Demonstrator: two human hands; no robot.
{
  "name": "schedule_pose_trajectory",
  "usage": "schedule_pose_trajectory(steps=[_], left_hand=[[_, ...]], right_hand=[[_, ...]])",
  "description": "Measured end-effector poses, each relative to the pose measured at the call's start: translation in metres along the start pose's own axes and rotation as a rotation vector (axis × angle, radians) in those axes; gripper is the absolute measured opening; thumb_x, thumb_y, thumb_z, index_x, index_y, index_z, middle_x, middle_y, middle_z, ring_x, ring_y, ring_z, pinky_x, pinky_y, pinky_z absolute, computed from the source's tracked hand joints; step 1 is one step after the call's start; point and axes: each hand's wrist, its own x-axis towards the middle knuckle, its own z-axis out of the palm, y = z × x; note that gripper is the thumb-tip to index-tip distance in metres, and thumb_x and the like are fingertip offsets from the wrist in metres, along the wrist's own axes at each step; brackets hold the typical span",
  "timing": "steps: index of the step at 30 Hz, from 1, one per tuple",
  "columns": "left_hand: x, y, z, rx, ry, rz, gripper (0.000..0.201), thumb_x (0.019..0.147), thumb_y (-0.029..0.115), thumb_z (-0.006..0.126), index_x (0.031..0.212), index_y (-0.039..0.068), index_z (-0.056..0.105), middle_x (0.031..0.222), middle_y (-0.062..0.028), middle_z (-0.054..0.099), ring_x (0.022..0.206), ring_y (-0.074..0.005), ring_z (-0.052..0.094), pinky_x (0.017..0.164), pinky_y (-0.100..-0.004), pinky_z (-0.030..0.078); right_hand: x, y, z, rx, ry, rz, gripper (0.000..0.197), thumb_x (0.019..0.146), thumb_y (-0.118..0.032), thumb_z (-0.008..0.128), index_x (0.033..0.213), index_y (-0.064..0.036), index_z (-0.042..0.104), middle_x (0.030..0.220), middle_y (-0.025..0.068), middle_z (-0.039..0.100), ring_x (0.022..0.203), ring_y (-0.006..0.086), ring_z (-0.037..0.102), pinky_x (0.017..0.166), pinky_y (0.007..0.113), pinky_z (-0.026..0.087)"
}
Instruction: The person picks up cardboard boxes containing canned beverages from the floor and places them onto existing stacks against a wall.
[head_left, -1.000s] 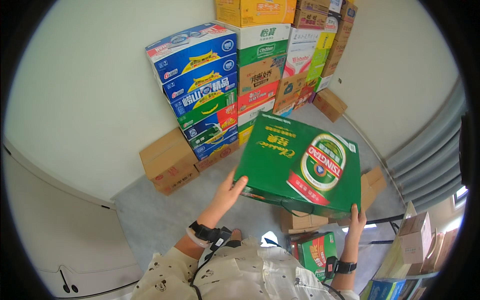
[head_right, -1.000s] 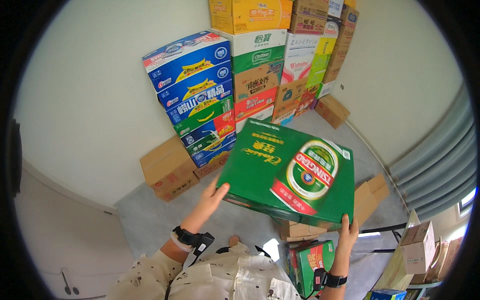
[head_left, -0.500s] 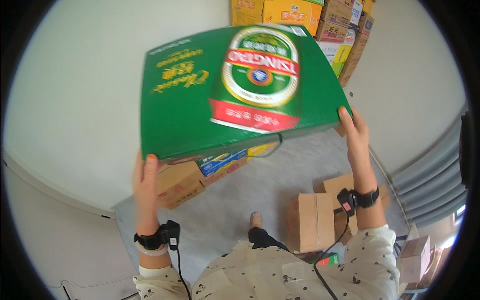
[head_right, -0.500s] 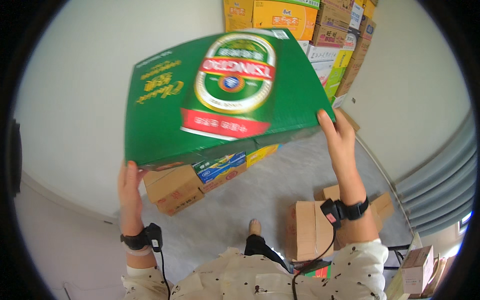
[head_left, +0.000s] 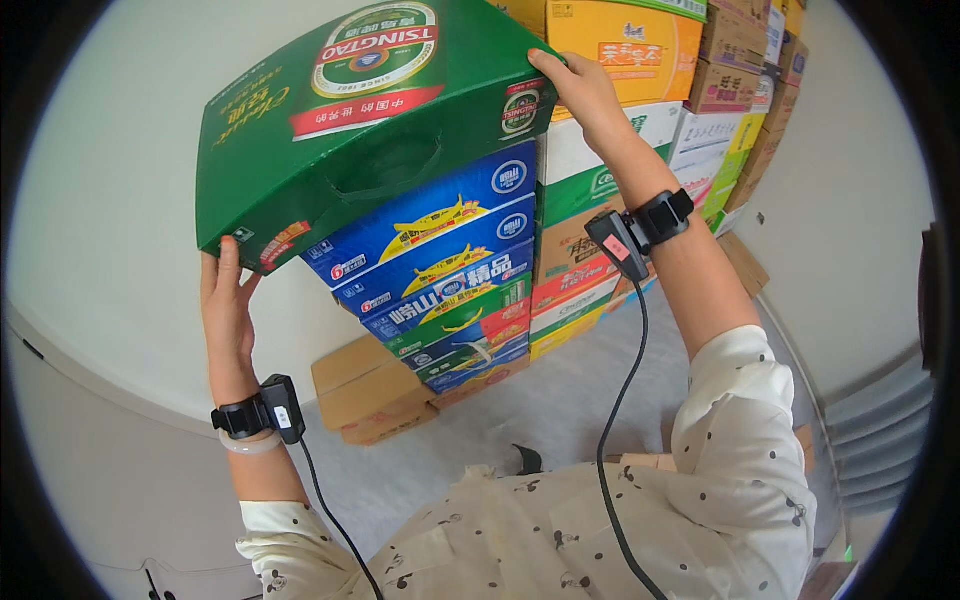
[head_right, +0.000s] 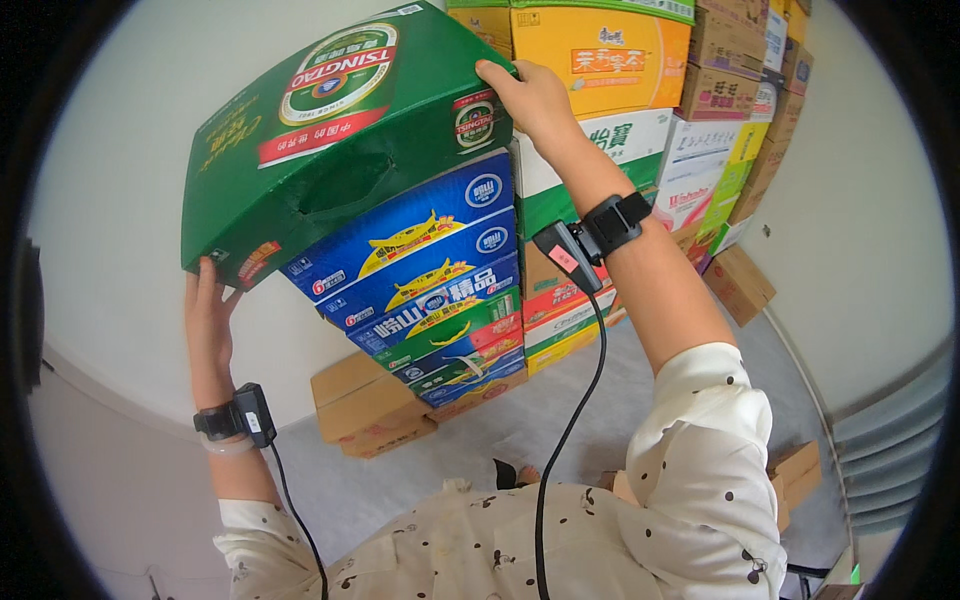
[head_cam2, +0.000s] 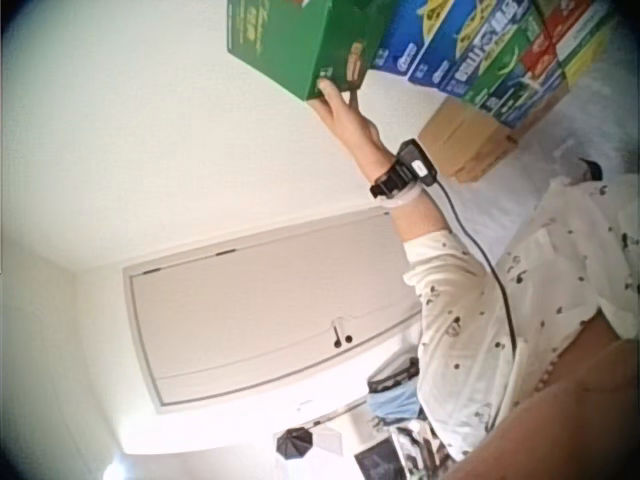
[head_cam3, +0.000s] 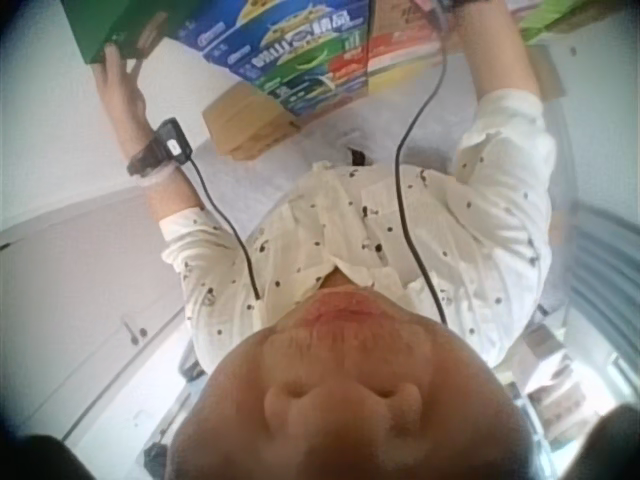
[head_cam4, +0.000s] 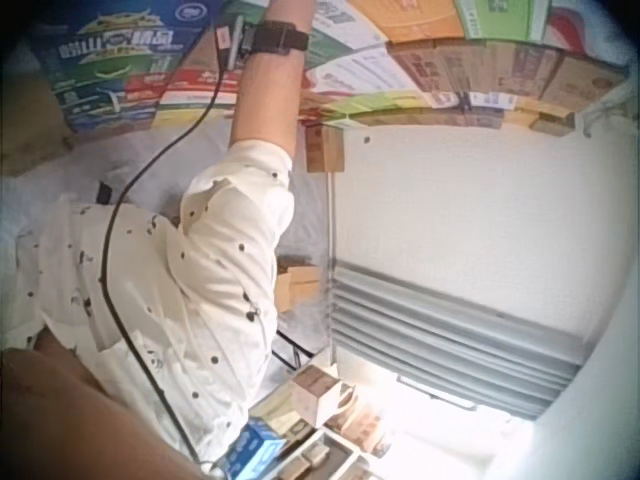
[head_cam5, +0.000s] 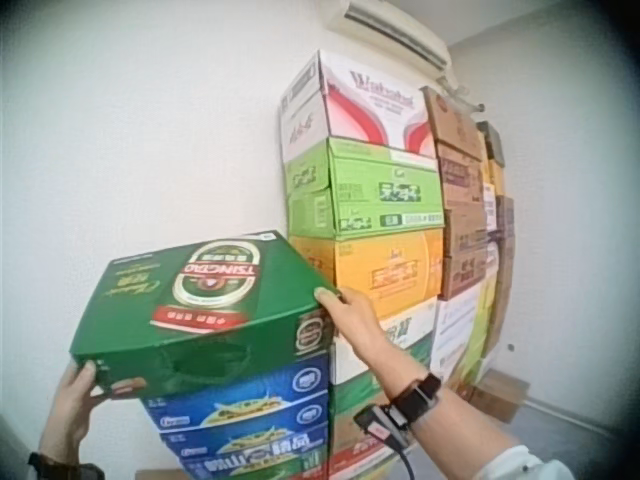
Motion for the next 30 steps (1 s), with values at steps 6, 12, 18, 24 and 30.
schedule_pose_trajectory(steps=[6, 12, 18, 24, 30], left_hand=[[0.100, -0.053, 0.068, 0.099, -0.073, -0.086, 0.056, 0.090, 0.033, 0.049, 0.135, 0.009, 0.028, 0.130, -0.0106, 0.039, 0.119, -0.0226, 0.038, 0.096, -0.0438, 0.034], [0.121, -0.083, 0.075, 0.112, -0.134, -0.052, 0.057, 0.088, 0.031, 0.052, 0.135, 0.008, 0.029, 0.128, -0.0101, 0.041, 0.117, -0.0199, 0.039, 0.094, -0.0404, 0.035], [0.135, -0.122, 0.068, 0.101, -0.165, 0.128, 0.054, 0.088, 0.014, 0.052, 0.135, 0.006, 0.027, 0.125, -0.0103, 0.045, 0.115, -0.0191, 0.042, 0.095, -0.0326, 0.034], [0.152, -0.154, 0.058, 0.142, -0.181, 0.139, 0.053, 0.085, 0.005, 0.054, 0.132, 0.005, 0.030, 0.122, -0.0096, 0.047, 0.109, -0.0182, 0.045, 0.093, -0.0308, 0.037], [0.160, -0.167, 0.040, 0.246, -0.177, 0.194, 0.056, 0.084, 0.007, 0.056, 0.133, 0.007, 0.028, 0.117, -0.0093, 0.050, 0.104, -0.0179, 0.049, 0.088, -0.0302, 0.041]], right_hand=[[0.086, 0.096, 0.022, -0.033, -0.045, 0.146, 0.054, 0.076, -0.045, 0.059, 0.083, 0.0082, 0.061, 0.073, 0.0171, 0.062, 0.068, 0.0222, 0.059, 0.063, 0.032, 0.045], [0.101, 0.127, 0.034, -0.092, -0.124, 0.255, 0.058, 0.078, -0.049, 0.056, 0.090, 0.0078, 0.061, 0.083, 0.0189, 0.063, 0.075, 0.0246, 0.060, 0.066, 0.031, 0.046], [0.104, 0.132, 0.046, -0.228, -0.193, 0.156, 0.065, 0.079, -0.053, 0.053, 0.110, 0.0039, 0.053, 0.097, 0.0202, 0.060, 0.088, 0.0268, 0.059, 0.076, 0.032, 0.046], [0.105, 0.148, 0.048, -0.470, -0.047, -0.114, 0.060, 0.084, -0.049, 0.049, 0.121, -0.0017, 0.046, 0.107, 0.0237, 0.057, 0.100, 0.0354, 0.055, 0.084, 0.037, 0.043], [0.091, 0.127, 0.057, -0.592, -0.055, -0.124, 0.049, 0.087, -0.041, 0.048, 0.122, -0.0065, 0.045, 0.103, 0.0227, 0.059, 0.097, 0.0367, 0.056, 0.081, 0.038, 0.044]])
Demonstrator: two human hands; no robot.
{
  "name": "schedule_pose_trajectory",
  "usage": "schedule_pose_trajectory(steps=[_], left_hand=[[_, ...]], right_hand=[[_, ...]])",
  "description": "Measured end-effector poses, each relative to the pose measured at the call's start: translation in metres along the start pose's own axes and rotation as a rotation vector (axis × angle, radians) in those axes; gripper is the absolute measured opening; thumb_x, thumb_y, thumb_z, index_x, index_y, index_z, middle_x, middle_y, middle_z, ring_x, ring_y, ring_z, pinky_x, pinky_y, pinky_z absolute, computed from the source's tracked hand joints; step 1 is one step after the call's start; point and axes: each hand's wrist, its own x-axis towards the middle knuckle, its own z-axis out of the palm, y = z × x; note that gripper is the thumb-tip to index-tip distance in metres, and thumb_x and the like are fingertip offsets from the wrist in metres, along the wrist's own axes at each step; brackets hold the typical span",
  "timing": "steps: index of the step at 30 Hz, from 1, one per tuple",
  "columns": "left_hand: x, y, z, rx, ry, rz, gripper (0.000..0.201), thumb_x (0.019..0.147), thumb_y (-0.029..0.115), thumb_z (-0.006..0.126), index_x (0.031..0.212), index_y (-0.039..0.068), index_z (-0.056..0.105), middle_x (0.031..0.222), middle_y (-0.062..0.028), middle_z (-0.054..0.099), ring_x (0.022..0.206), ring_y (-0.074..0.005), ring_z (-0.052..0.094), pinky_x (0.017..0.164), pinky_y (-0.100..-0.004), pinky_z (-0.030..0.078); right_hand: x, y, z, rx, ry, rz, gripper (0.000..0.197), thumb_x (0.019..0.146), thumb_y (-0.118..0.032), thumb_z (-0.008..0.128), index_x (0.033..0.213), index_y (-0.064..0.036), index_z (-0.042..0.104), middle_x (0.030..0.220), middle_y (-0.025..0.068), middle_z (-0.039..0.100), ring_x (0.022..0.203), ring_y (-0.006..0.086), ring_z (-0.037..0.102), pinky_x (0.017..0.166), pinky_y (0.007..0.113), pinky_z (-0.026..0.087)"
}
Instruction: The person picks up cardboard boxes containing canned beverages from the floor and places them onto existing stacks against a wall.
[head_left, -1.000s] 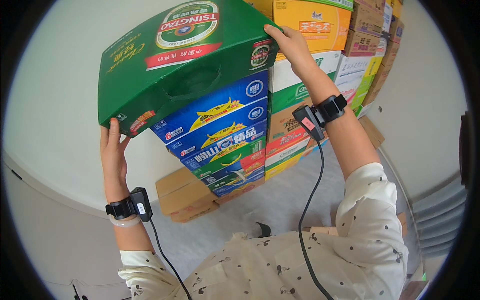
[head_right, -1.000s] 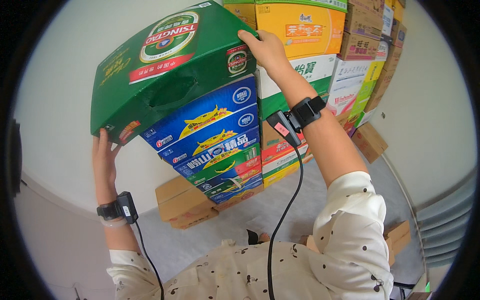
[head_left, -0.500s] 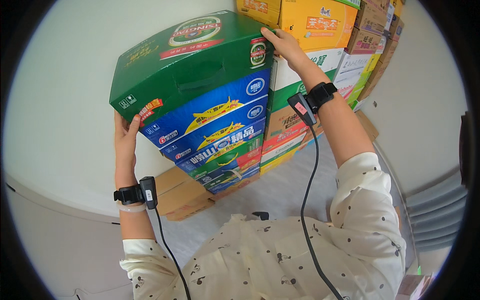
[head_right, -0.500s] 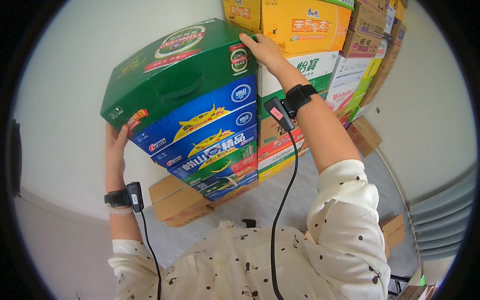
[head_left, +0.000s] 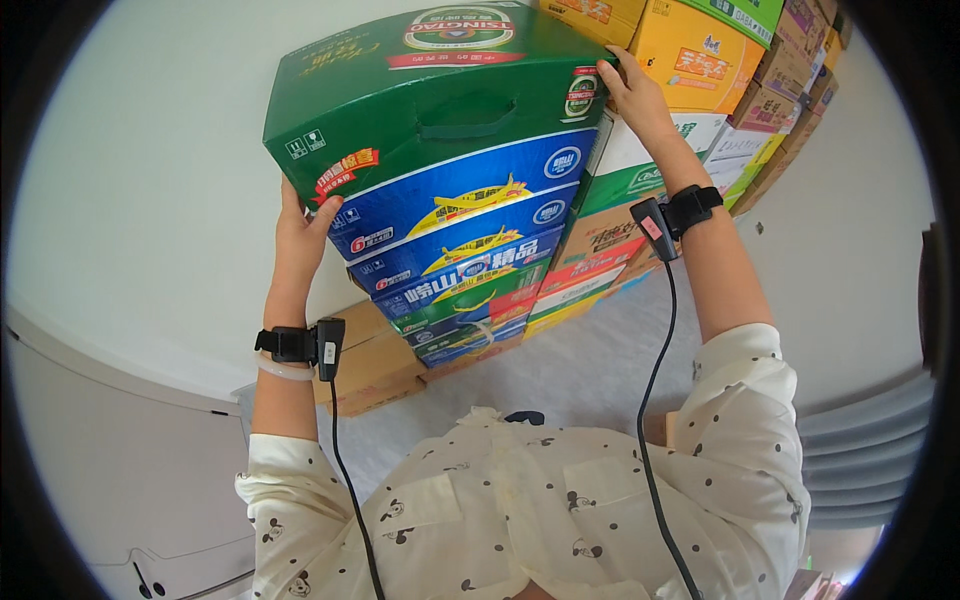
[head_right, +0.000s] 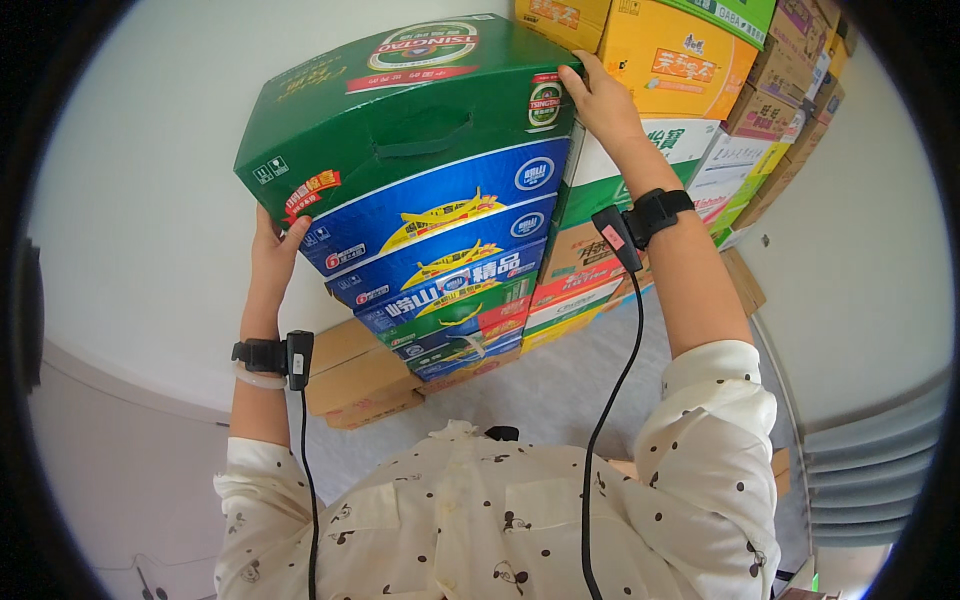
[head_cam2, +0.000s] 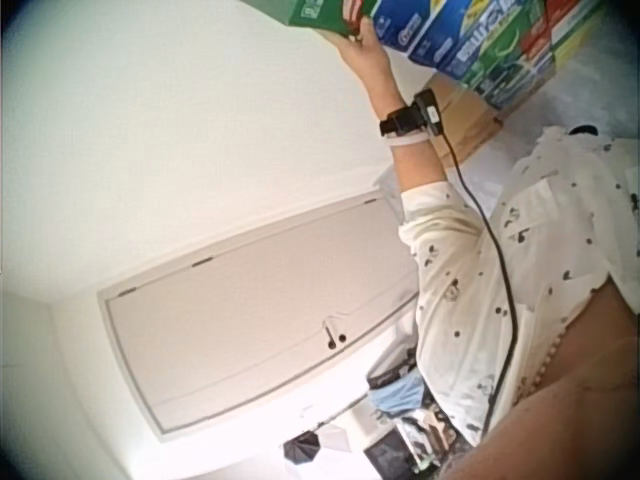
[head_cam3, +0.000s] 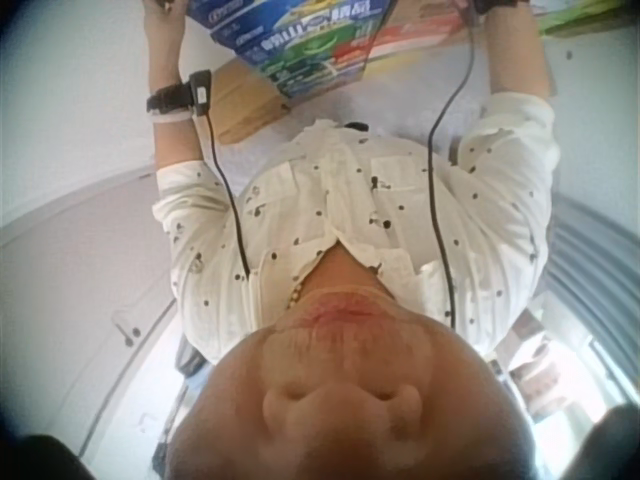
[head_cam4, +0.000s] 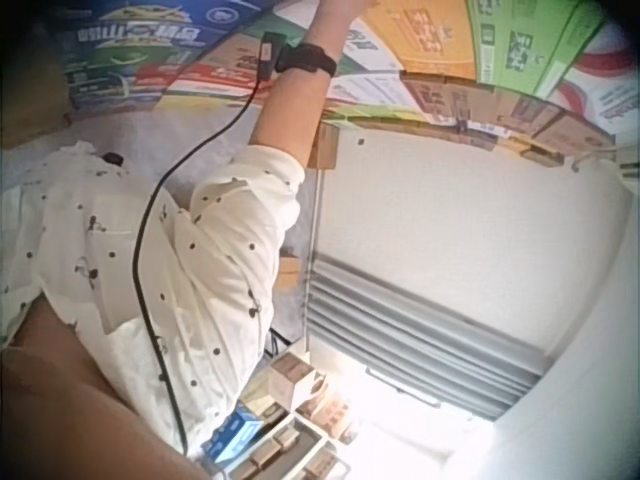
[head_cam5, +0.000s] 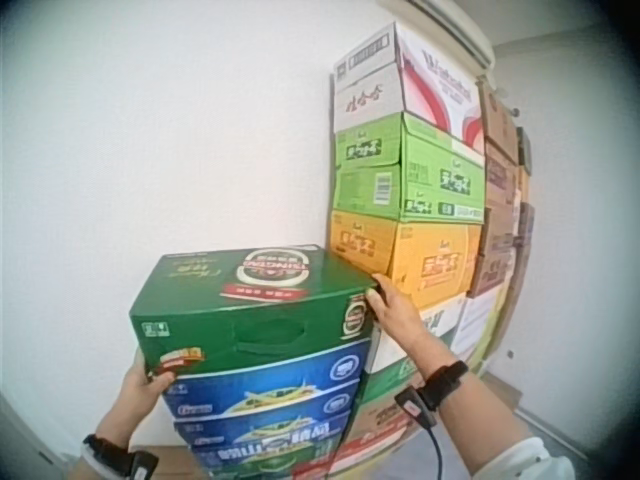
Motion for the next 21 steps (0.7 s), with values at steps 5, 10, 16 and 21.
schedule_pose_trajectory(steps=[5, 10, 16, 21], left_hand=[[-0.006, 0.004, -0.004, 0.098, 0.005, 0.010, 0.058, 0.084, 0.008, 0.056, 0.134, 0.006, 0.026, 0.117, -0.0113, 0.051, 0.101, -0.0189, 0.052, 0.084, -0.0314, 0.044], [-0.010, 0.005, 0.003, 0.143, -0.006, 0.020, 0.068, 0.084, 0.009, 0.057, 0.139, 0.012, 0.017, 0.115, -0.0141, 0.054, 0.097, -0.0211, 0.056, 0.084, -0.0339, 0.046], [-0.017, -0.021, -0.001, -0.076, 0.004, 0.144, 0.068, 0.085, 0.007, 0.055, 0.139, 0.006, 0.014, 0.131, -0.0166, 0.038, 0.118, -0.0241, 0.040, 0.096, -0.0354, 0.036], [-0.054, -0.053, 0.009, 0.019, -0.025, -0.223, 0.078, 0.081, 0.008, 0.059, 0.141, 0.010, 0.009, 0.139, -0.0130, 0.027, 0.126, -0.0252, 0.030, 0.100, -0.0444, 0.028]], right_hand=[[-0.001, 0.002, 0.002, 0.065, -0.025, 0.008, 0.047, 0.087, -0.040, 0.047, 0.122, -0.0077, 0.045, 0.104, 0.0224, 0.058, 0.097, 0.0376, 0.055, 0.082, 0.039, 0.044], [-0.006, 0.010, 0.001, 0.061, -0.087, 0.023, 0.049, 0.088, -0.040, 0.047, 0.125, -0.0084, 0.042, 0.104, 0.0242, 0.057, 0.097, 0.0393, 0.055, 0.082, 0.040, 0.044], [-0.030, 0.005, -0.015, 0.014, -0.030, 0.094, 0.056, 0.087, -0.039, 0.049, 0.129, -0.0044, 0.036, 0.102, 0.0224, 0.059, 0.095, 0.0378, 0.057, 0.080, 0.040, 0.045], [-0.088, 0.004, -0.046, 0.144, -0.036, 0.181, 0.048, 0.085, -0.021, 0.054, 0.127, -0.0022, 0.039, 0.092, 0.0142, 0.062, 0.075, 0.0207, 0.063, 0.067, 0.030, 0.048]])
